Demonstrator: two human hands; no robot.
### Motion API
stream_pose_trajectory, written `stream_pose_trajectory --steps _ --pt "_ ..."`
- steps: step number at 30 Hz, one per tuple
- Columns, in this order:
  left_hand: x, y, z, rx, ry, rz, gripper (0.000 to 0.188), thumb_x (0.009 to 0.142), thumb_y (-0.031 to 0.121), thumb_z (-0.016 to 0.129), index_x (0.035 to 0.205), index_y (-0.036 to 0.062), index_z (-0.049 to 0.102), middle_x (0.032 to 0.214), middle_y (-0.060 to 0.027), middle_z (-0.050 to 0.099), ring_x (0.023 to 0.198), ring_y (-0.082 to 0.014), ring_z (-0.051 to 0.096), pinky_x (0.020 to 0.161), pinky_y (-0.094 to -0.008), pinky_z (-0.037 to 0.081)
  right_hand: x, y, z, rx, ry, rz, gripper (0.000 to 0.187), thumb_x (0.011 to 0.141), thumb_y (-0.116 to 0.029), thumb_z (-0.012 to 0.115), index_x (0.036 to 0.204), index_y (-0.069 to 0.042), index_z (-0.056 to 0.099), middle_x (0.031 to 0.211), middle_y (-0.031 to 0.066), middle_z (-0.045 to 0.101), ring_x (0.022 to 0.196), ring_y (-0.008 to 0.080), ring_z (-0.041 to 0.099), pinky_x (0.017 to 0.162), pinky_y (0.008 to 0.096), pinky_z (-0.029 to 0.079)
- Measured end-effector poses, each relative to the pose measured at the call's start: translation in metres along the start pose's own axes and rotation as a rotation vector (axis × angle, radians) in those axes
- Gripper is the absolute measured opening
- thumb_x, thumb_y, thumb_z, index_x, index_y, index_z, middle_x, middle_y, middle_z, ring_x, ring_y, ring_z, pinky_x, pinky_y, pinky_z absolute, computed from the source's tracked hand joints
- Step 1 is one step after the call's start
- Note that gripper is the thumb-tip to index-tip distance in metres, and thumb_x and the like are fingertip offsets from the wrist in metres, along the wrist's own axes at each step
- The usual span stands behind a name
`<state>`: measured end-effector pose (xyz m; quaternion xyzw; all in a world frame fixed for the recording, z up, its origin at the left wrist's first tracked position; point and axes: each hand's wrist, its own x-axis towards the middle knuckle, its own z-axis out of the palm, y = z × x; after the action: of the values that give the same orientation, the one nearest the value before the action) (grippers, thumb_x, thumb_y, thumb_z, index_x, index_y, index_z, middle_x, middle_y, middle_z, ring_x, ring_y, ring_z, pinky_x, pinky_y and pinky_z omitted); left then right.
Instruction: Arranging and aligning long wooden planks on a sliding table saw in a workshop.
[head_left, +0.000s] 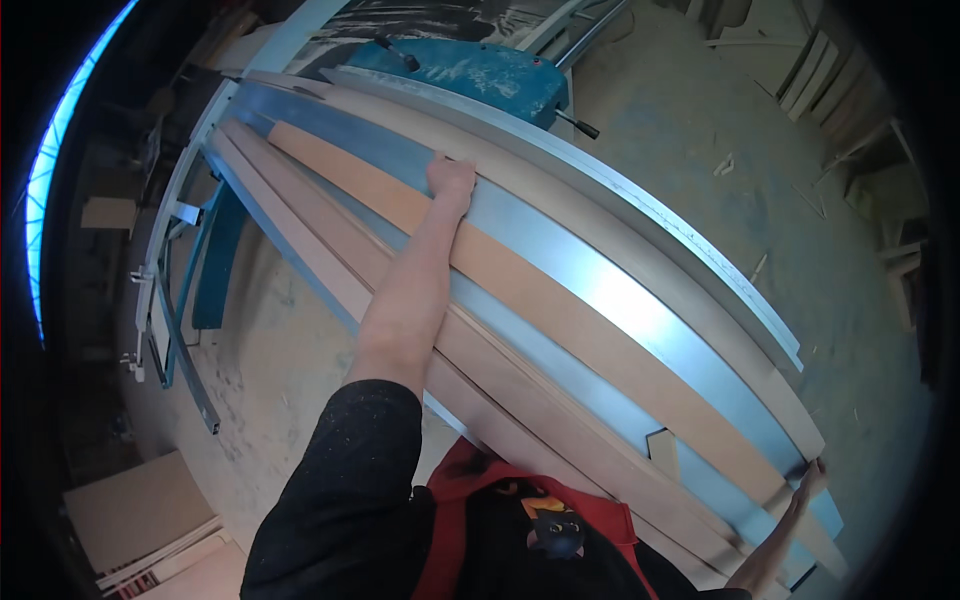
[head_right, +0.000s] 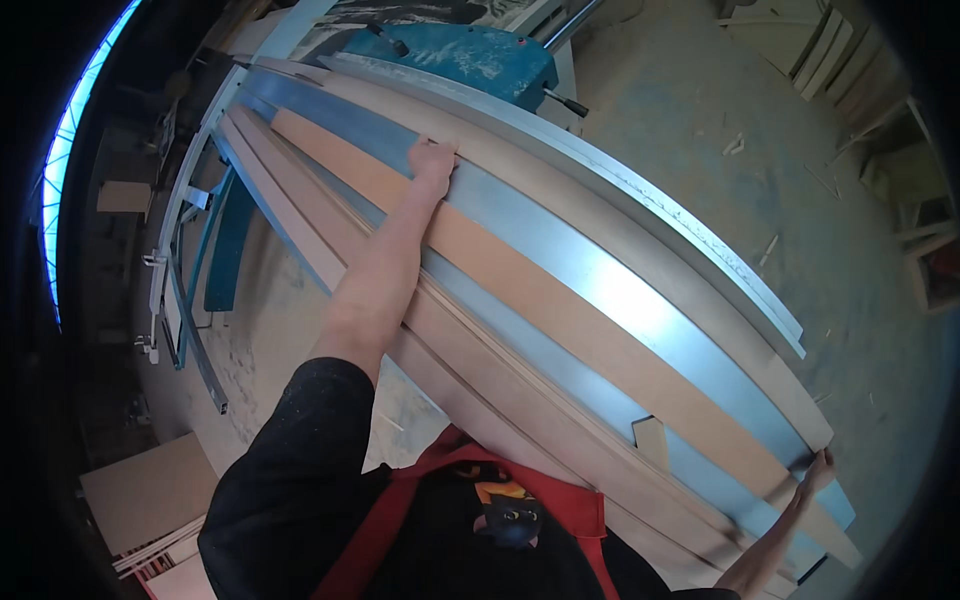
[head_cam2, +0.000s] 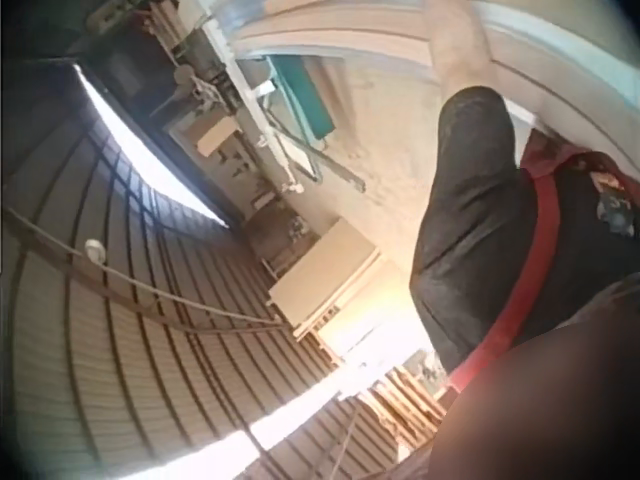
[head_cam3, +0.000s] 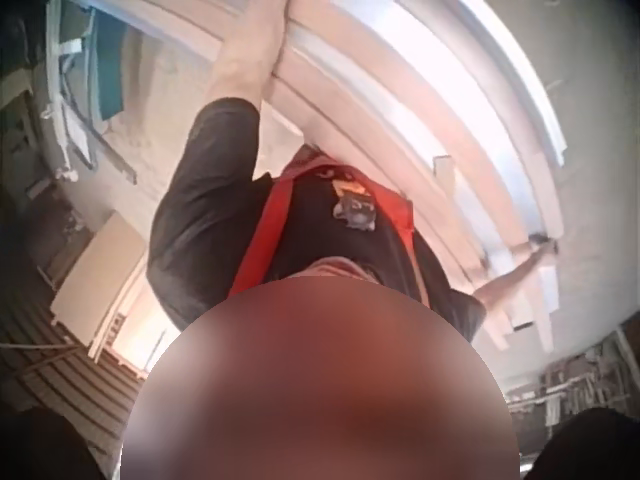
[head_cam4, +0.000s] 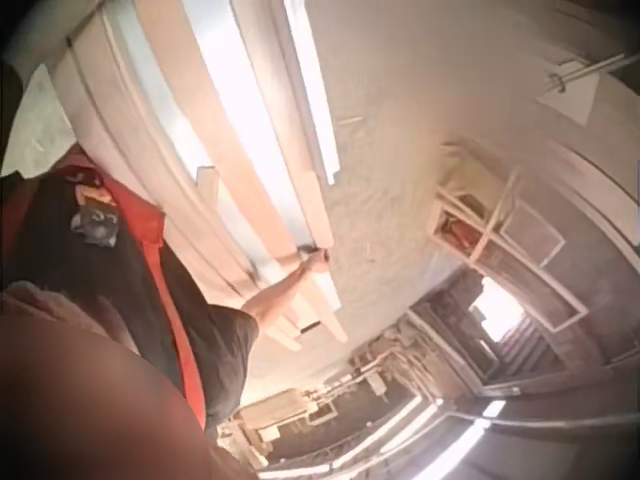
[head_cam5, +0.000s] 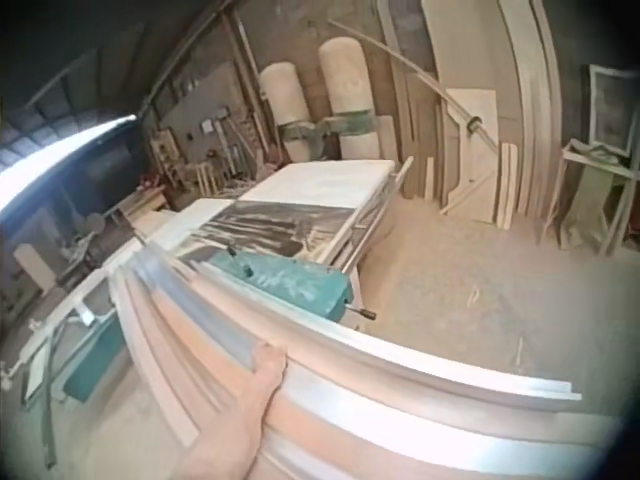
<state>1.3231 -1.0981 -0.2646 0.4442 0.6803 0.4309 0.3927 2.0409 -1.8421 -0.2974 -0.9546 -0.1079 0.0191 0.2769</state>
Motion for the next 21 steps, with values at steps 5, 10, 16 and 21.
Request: stream_pose_trajectory --steps 5,10,16,21 --pt "0.010 0.003 -0.010 0.051 0.042 0.028 0.036 0.078 0.009 0.073 0.109 -0.0022 0.060 0.087 -0.0187 0.071 0.074 -0.0267 0.070 0.068 -0.0372 0.055 -0.013 -0.026 0.011 0.182 -0.030 0.055 0.027 0.085 -0.008 0.061 0.106 0.005 0.074 0.082 0.0032 0.069 0.067 0.0110 0.057 0.057 0.0291 0.042" --pt "0.032 -0.015 -0.028 0.161 0.065 0.020 0.040 0.077 0.013 0.073 0.111 -0.0017 0.060 0.100 -0.0213 0.071 0.092 -0.0334 0.070 0.082 -0.0393 0.056 -0.055 -0.026 0.019 0.215 -0.074 0.034 0.026 0.081 -0.003 0.058 0.100 0.008 0.073 0.082 0.0076 0.069 0.070 0.0146 0.060 0.060 0.0300 0.045" --pt "0.056 -0.011 -0.038 0.198 0.054 -0.025 0.044 0.075 0.013 0.073 0.114 -0.0012 0.061 0.111 -0.0230 0.070 0.110 -0.0386 0.066 0.095 -0.0413 0.053 -0.099 -0.048 0.053 0.290 -0.057 -0.005 0.028 0.080 -0.003 0.057 0.099 0.009 0.072 0.083 0.0089 0.070 0.071 0.0159 0.061 0.062 0.0301 0.046" --pt "0.091 -0.012 -0.054 0.197 0.098 -0.013 0.044 0.074 0.014 0.072 0.115 -0.0001 0.062 0.113 -0.0233 0.069 0.109 -0.0383 0.066 0.095 -0.0408 0.053 -0.119 -0.087 0.081 0.335 -0.049 -0.027 0.029 0.079 -0.002 0.056 0.099 0.010 0.072 0.083 0.0101 0.070 0.073 0.0173 0.062 0.064 0.0302 0.047"
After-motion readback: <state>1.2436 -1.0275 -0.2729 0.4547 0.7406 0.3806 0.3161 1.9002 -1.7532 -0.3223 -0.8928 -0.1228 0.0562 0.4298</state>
